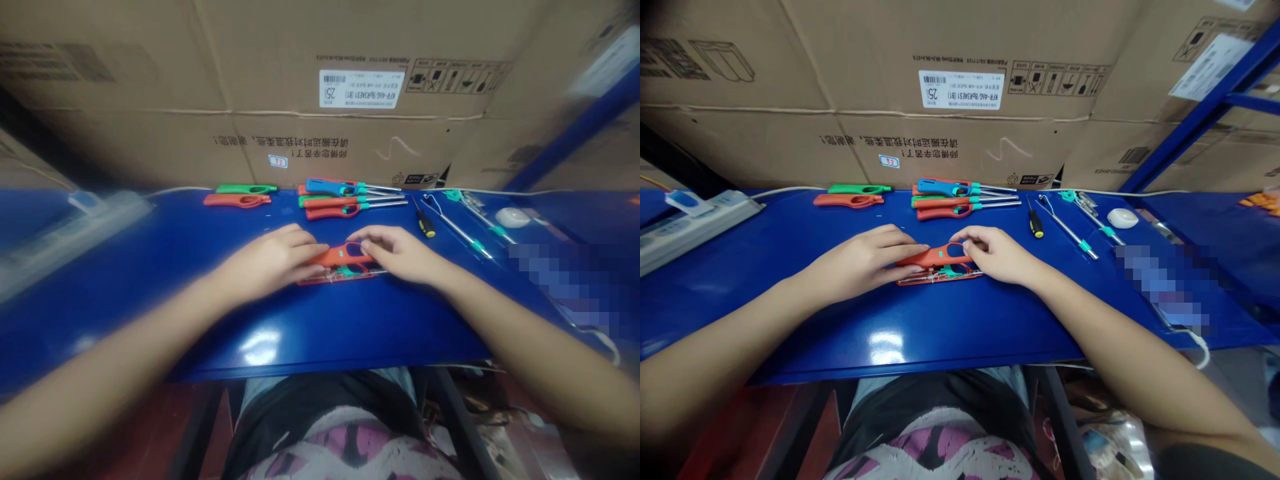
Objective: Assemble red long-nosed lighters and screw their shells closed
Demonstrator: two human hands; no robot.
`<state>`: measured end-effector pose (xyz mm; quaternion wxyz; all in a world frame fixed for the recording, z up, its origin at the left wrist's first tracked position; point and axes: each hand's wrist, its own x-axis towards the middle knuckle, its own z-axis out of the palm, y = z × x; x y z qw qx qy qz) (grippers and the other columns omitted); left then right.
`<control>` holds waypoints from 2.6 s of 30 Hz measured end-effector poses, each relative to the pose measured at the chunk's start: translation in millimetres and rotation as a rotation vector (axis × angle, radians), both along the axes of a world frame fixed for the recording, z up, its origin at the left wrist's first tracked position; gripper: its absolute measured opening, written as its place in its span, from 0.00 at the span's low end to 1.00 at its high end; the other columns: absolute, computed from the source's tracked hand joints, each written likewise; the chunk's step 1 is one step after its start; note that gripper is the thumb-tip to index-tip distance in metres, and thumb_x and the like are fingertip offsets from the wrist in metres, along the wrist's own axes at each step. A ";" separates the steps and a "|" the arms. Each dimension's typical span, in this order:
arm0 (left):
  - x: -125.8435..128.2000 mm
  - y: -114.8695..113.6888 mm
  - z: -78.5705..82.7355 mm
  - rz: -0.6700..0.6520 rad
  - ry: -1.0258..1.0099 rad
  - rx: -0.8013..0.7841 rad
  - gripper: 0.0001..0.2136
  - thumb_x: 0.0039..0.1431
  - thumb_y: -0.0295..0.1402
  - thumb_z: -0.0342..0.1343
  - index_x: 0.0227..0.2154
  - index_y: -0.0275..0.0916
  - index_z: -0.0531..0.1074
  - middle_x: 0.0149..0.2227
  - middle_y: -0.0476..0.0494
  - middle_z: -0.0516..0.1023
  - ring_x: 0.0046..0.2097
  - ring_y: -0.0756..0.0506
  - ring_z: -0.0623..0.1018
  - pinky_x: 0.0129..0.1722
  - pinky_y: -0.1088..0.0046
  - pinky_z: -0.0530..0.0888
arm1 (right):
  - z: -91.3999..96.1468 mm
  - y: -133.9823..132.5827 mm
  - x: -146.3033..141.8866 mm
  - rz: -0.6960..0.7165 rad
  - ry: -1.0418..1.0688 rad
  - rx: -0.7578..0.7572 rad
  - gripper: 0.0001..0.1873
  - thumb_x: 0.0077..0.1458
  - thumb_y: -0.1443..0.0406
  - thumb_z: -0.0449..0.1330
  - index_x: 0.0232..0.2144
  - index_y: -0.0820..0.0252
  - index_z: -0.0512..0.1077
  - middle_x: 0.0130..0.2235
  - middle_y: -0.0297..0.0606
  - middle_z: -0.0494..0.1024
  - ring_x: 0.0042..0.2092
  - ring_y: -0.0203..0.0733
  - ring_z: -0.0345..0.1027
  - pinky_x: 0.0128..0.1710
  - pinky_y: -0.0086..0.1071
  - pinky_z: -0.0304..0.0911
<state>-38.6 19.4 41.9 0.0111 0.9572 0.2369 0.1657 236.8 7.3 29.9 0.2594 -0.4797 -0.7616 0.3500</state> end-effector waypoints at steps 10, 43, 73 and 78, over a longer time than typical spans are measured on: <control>-1.7 1.6 -2.2 -0.063 0.076 -0.108 0.13 0.67 0.38 0.57 0.48 0.37 0.78 0.42 0.39 0.80 0.44 0.42 0.78 0.44 0.67 0.74 | -6.7 -4.1 0.0 0.260 -0.278 0.298 0.19 0.60 0.53 0.63 0.49 0.57 0.73 0.48 0.43 0.77 0.48 0.47 0.70 0.47 0.38 0.66; 7.8 -0.2 -19.8 0.131 0.136 -0.043 0.13 0.69 0.38 0.53 0.45 0.36 0.78 0.42 0.41 0.79 0.42 0.42 0.79 0.40 0.69 0.73 | -5.7 -7.7 -3.3 0.270 -0.630 0.658 0.18 0.70 0.59 0.50 0.42 0.63 0.77 0.41 0.45 0.82 0.43 0.47 0.72 0.39 0.36 0.63; -3.2 13.7 -16.2 0.080 -0.231 -0.047 0.15 0.70 0.42 0.52 0.39 0.34 0.76 0.33 0.42 0.77 0.34 0.47 0.74 0.35 0.72 0.70 | -9.8 11.4 16.5 0.091 -0.185 0.593 0.06 0.62 0.62 0.61 0.35 0.60 0.73 0.35 0.40 0.80 0.35 0.42 0.72 0.35 0.32 0.64; -3.3 12.9 -14.9 0.053 -0.271 -0.001 0.14 0.70 0.41 0.52 0.39 0.34 0.75 0.34 0.42 0.78 0.35 0.46 0.75 0.37 0.71 0.71 | -6.8 6.6 14.1 0.080 -0.232 0.621 0.07 0.64 0.62 0.57 0.37 0.59 0.71 0.37 0.42 0.79 0.37 0.44 0.71 0.36 0.34 0.63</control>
